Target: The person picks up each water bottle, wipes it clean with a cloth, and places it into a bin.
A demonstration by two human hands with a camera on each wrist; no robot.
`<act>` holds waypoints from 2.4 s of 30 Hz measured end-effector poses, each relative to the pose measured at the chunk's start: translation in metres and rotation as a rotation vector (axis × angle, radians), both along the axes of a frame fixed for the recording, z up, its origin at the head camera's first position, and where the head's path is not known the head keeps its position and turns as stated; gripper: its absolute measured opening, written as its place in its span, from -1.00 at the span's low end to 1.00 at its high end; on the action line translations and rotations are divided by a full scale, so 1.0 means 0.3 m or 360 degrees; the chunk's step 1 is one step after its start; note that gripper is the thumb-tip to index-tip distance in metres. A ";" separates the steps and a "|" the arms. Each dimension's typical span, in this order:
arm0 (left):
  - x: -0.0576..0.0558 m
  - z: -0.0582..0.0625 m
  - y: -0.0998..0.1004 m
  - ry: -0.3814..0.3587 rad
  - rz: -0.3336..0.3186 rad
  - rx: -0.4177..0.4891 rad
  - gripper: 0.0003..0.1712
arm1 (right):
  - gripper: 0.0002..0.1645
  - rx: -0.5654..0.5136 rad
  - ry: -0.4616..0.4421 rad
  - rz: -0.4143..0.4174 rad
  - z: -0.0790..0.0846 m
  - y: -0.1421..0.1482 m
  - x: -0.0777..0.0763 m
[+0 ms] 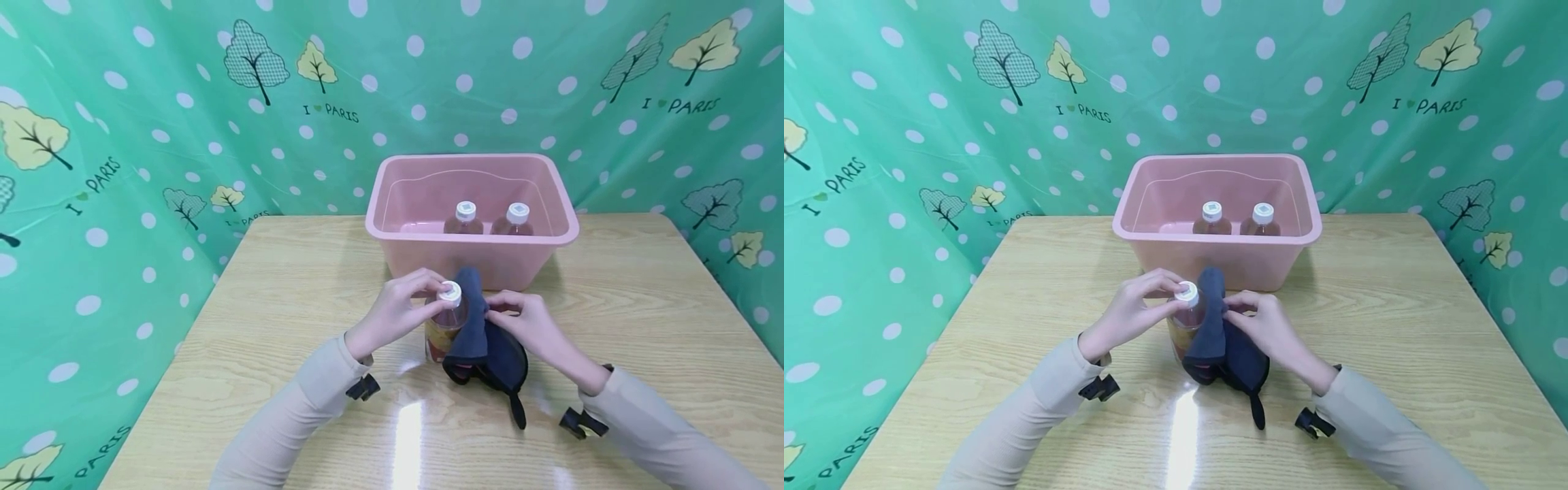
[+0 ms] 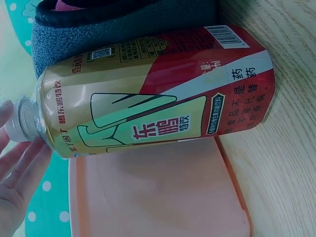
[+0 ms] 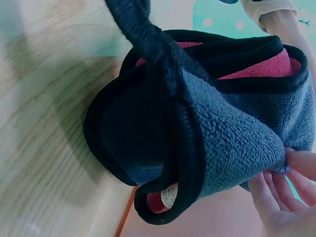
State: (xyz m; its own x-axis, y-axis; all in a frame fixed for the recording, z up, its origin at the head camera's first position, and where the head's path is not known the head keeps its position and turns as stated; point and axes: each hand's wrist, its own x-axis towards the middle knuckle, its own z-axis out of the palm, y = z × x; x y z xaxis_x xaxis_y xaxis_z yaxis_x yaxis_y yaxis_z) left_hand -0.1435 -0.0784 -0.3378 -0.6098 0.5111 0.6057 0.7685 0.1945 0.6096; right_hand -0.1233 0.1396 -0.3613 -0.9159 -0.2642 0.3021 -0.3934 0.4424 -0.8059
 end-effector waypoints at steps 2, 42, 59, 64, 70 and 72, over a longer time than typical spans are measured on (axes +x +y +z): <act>0.000 -0.001 0.000 0.0007 0.0001 -0.0008 -0.85 | -0.84 -0.0004 -0.0005 0.0008 0.004 0.000 0.000; -0.003 -0.004 0.004 0.0025 0.0008 -0.0020 -0.85 | -0.93 0.0157 -0.0227 0.0076 -0.146 -0.002 -0.024; -0.006 0.005 0.003 0.0046 0.0006 -0.0014 -0.85 | -0.93 0.0170 -0.0272 0.0074 -0.146 -0.002 -0.023; -0.001 0.003 0.002 0.0018 -0.0004 -0.0013 -0.86 | -0.90 0.0176 -0.0260 0.0059 -0.148 -0.002 -0.016; 0.000 0.001 0.002 0.0021 -0.0008 -0.0010 -0.86 | -0.88 0.0088 -0.0198 -0.0002 -0.124 -0.004 -0.004; -0.002 -0.001 0.002 0.0023 -0.0008 -0.0006 -0.86 | -0.88 0.0044 -0.0192 -0.0022 -0.106 -0.004 0.000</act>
State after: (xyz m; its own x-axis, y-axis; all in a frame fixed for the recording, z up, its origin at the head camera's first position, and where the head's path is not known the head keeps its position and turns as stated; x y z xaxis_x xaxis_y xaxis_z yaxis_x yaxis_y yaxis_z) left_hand -0.1439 -0.0779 -0.3380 -0.5983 0.5165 0.6126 0.7783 0.1930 0.5974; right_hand -0.1233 0.1383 -0.3930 -0.9488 -0.2582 0.1822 -0.2881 0.4700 -0.8344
